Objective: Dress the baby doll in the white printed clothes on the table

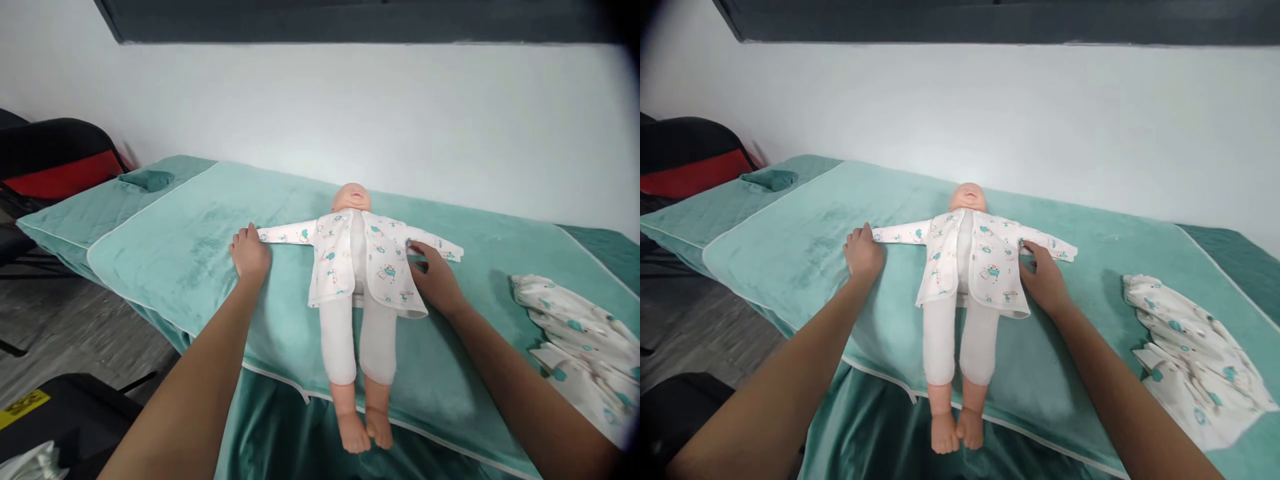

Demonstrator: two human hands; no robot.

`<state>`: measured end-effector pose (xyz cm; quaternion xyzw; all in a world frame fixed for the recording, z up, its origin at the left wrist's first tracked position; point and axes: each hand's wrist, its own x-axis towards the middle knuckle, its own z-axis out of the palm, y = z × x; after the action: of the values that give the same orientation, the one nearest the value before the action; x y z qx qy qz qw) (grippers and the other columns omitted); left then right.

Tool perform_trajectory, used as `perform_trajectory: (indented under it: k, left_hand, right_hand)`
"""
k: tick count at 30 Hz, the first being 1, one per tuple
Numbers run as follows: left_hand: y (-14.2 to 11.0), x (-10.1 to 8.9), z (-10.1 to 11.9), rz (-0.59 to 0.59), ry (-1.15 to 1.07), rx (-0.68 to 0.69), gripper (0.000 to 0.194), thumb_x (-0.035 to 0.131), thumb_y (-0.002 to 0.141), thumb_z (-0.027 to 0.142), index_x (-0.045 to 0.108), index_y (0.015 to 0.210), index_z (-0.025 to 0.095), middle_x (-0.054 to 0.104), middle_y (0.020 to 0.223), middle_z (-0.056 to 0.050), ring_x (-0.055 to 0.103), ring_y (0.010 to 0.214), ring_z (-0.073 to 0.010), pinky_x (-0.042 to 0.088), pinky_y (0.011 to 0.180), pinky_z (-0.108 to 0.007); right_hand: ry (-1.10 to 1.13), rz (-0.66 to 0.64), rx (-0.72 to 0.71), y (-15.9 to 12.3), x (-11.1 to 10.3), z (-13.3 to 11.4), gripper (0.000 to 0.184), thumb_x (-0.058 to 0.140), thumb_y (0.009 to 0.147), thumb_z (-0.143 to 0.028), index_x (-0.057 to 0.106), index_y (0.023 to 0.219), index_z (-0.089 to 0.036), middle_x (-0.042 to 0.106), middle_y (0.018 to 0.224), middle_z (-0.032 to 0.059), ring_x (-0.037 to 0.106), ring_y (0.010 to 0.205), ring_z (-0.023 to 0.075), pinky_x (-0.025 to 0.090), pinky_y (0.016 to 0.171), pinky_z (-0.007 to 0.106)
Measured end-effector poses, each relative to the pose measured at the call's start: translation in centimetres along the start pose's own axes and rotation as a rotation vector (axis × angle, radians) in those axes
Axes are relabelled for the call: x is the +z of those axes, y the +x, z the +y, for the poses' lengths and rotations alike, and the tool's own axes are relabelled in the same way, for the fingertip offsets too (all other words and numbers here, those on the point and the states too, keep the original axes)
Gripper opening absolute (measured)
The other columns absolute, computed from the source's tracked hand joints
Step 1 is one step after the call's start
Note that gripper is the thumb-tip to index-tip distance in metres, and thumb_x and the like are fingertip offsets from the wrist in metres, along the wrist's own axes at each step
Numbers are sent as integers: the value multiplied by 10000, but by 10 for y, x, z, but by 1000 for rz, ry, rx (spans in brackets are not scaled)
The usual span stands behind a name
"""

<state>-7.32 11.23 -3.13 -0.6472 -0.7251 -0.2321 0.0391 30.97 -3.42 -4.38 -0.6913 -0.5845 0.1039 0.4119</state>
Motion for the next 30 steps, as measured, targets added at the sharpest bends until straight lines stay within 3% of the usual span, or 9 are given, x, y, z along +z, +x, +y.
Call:
perform_trajectory:
  k: [4, 9, 16, 21, 25, 28, 30]
  left_hand:
    - [1, 2, 0, 10, 3, 5, 559, 354, 912, 116, 516, 1446, 155, 603, 1347, -189, 522, 1227, -364, 402, 966, -472]
    - [3, 4, 0, 57, -76, -41, 471, 316, 978, 191, 551, 1386, 169, 596, 1356, -176, 536, 1246, -333, 402, 993, -449]
    - [4, 6, -4, 168, -186, -135, 351, 441, 917, 199, 568, 1244, 211, 668, 1197, -91, 599, 1149, -249, 437, 945, -368]
    - [0, 4, -6, 187, -236, -188, 407, 398, 868, 96, 569, 1214, 226, 684, 1160, -62, 621, 1108, -215, 438, 891, -338]
    - [-1, 0, -2, 106, -176, -184, 292, 434, 904, 166, 607, 1131, 229, 711, 1129, -78, 624, 1102, -259, 419, 896, -378]
    - [-1, -1, 2, 74, -98, -142, 270, 425, 903, 153, 638, 1056, 214, 706, 1152, -116, 594, 1144, -301, 393, 916, -414]
    - [-1, -1, 4, 71, -71, -120, 288, 414, 895, 130, 645, 1049, 205, 696, 1172, -129, 579, 1153, -312, 384, 916, -426]
  right_hand:
    - [53, 36, 36, -1, 1, -4, 455, 579, 914, -465, 617, 1285, -205, 642, 1357, 148, 609, 1225, 305, 500, 1008, 500]
    - [52, 17, 80, -15, -7, -14, 344, 519, 946, -506, 691, 1029, -220, 743, 979, 85, 659, 866, 245, 504, 753, 369]
    - [-124, -204, -126, -2, 3, -24, 405, 392, 1002, -483, 548, 732, -225, 652, 791, 46, 556, 755, 205, 380, 691, 326]
    - [-63, -221, -67, -6, 3, -25, 451, 382, 1008, -520, 487, 686, -223, 584, 691, 12, 510, 677, 177, 343, 633, 309]
    - [25, -111, -53, -15, 0, -26, 344, 510, 959, -492, 548, 748, -223, 577, 701, 3, 496, 667, 169, 367, 630, 309]
    - [155, 64, -52, -17, 2, -35, 205, 584, 917, -420, 578, 847, -228, 620, 820, 20, 535, 737, 176, 428, 683, 313]
    - [226, 98, -95, -14, 5, -47, 156, 569, 922, -380, 582, 884, -230, 630, 900, 35, 564, 810, 185, 458, 741, 320]
